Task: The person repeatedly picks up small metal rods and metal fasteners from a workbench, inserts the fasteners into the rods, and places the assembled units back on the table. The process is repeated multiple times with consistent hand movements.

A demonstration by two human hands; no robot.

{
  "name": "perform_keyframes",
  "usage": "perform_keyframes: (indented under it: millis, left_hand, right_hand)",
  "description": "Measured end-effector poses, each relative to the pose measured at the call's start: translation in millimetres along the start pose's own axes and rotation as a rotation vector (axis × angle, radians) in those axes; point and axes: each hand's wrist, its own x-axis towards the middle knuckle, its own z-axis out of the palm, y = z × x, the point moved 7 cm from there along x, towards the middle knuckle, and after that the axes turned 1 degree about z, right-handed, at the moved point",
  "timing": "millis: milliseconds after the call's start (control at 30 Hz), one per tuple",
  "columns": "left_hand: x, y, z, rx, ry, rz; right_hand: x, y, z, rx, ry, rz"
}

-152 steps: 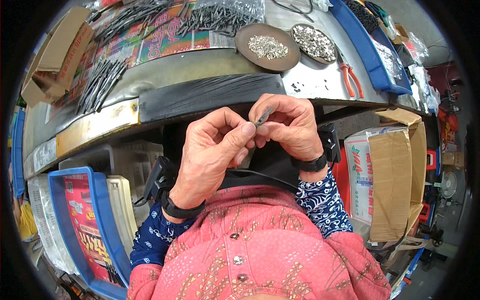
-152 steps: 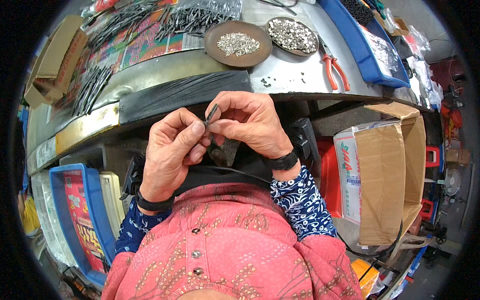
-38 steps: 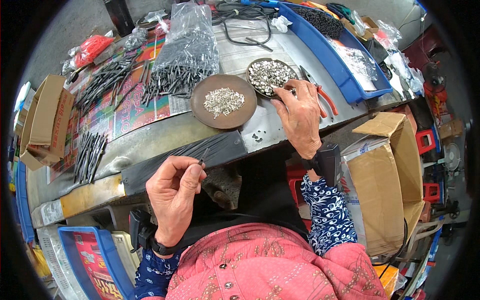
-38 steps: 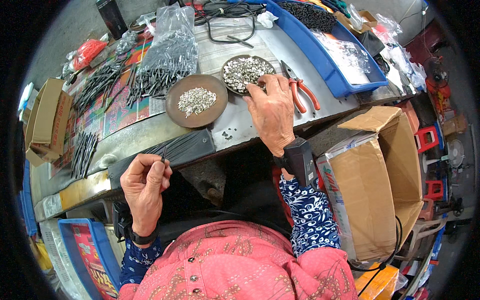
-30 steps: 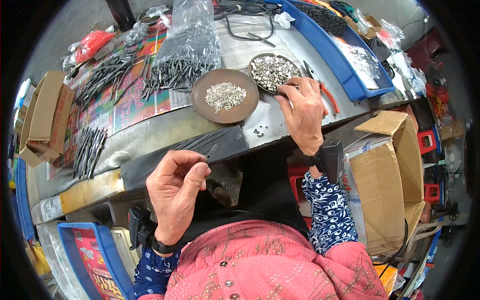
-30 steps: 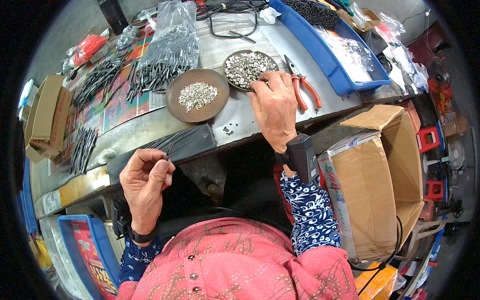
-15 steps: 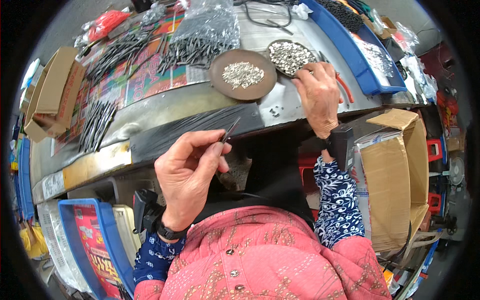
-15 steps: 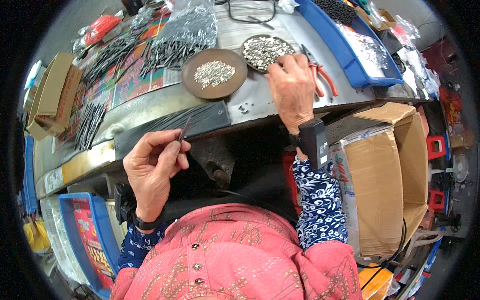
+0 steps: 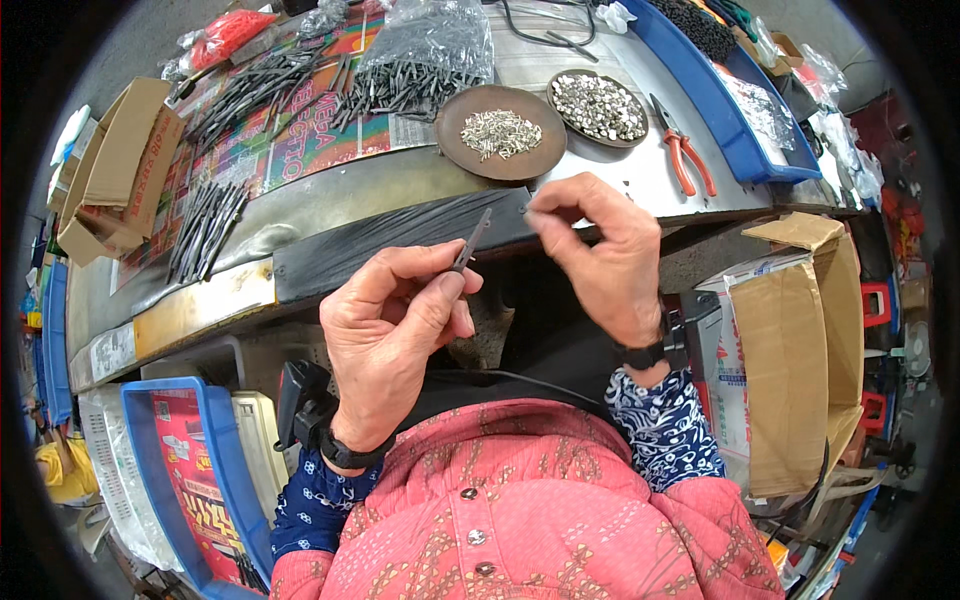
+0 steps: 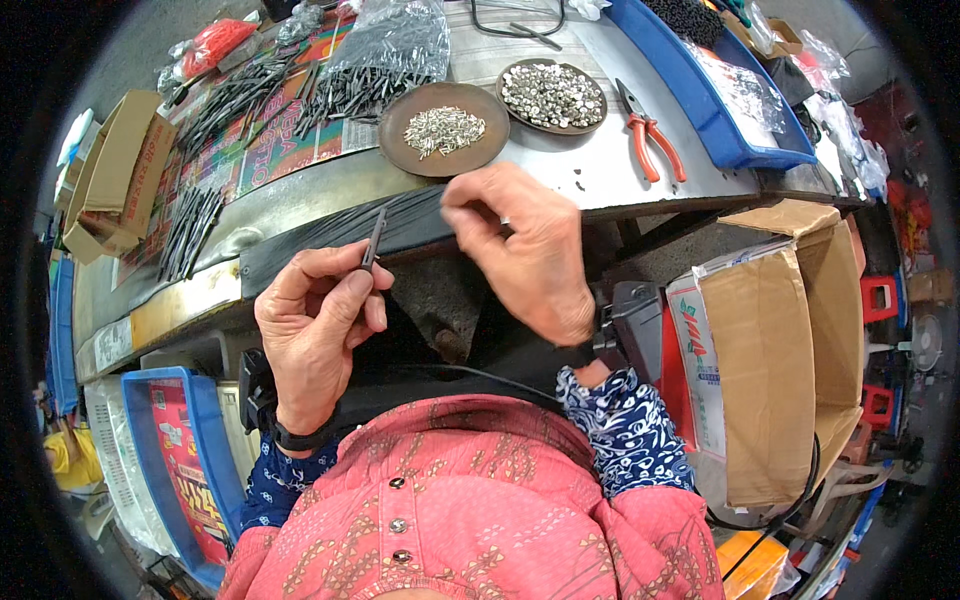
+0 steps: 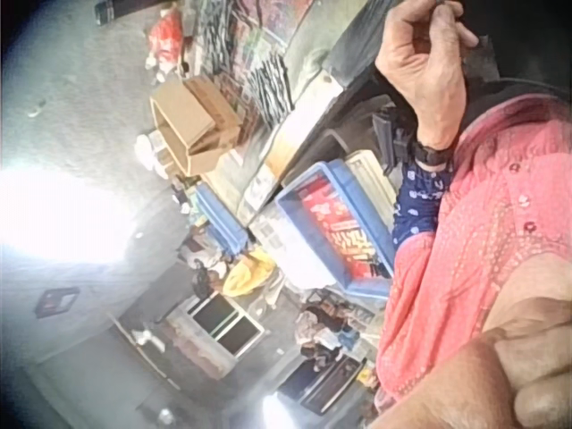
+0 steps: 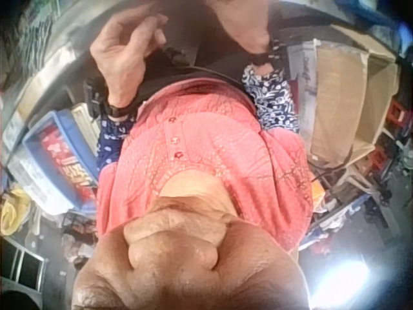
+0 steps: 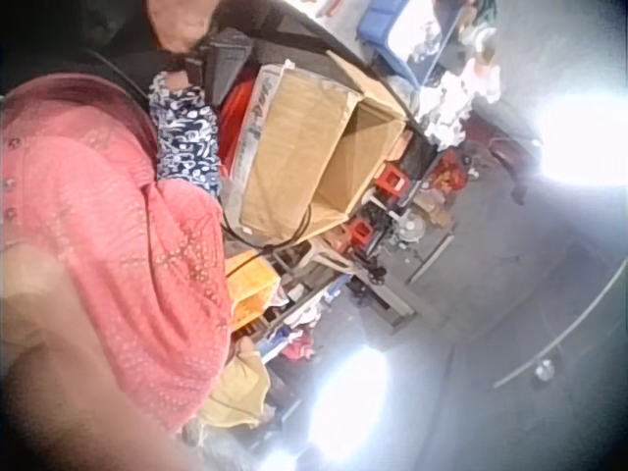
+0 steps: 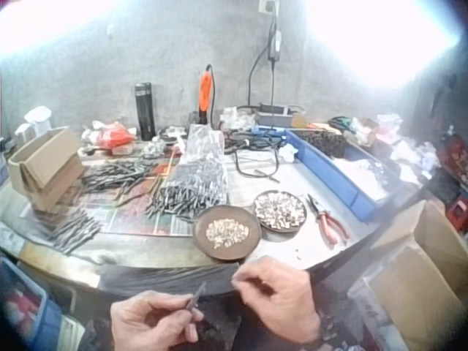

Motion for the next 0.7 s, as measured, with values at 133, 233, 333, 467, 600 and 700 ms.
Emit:
perform_keyframes:
  millis: [133,233,333,467,600,700]
  left_hand:
    - [-0.1,-2.0,2.4,-0.119,-0.033,-0.017]
    - [-0.5,-2.4,2.4,-0.161,-0.04,0.001]
    - [-2.9,-2.2,2.3,-0.183,-0.04,0.002]
    - [-4.3,-0.3,1.9,-0.187,-0.038,0.002]
    - [-4.9,-0.1,2.0,-0.182,-0.033,0.004]
    - [-6.0,-0.9,1.4,-0.192,-0.036,0.007]
  right_hand:
    - [-11.7,-15.4,20.6,0.242,-0.069,0.06]
    - [-14.7,-25.0,28.3,0.395,-0.082,0.032]
    - [-15.9,-26.7,32.8,0.475,-0.081,0.056]
    - [-14.9,-30.4,33.7,0.458,-0.114,0.01]
    - [-13.8,-33.6,33.7,0.416,-0.138,-0.046]
    - [-15.6,-29.8,36.7,0.467,-0.131,0.021]
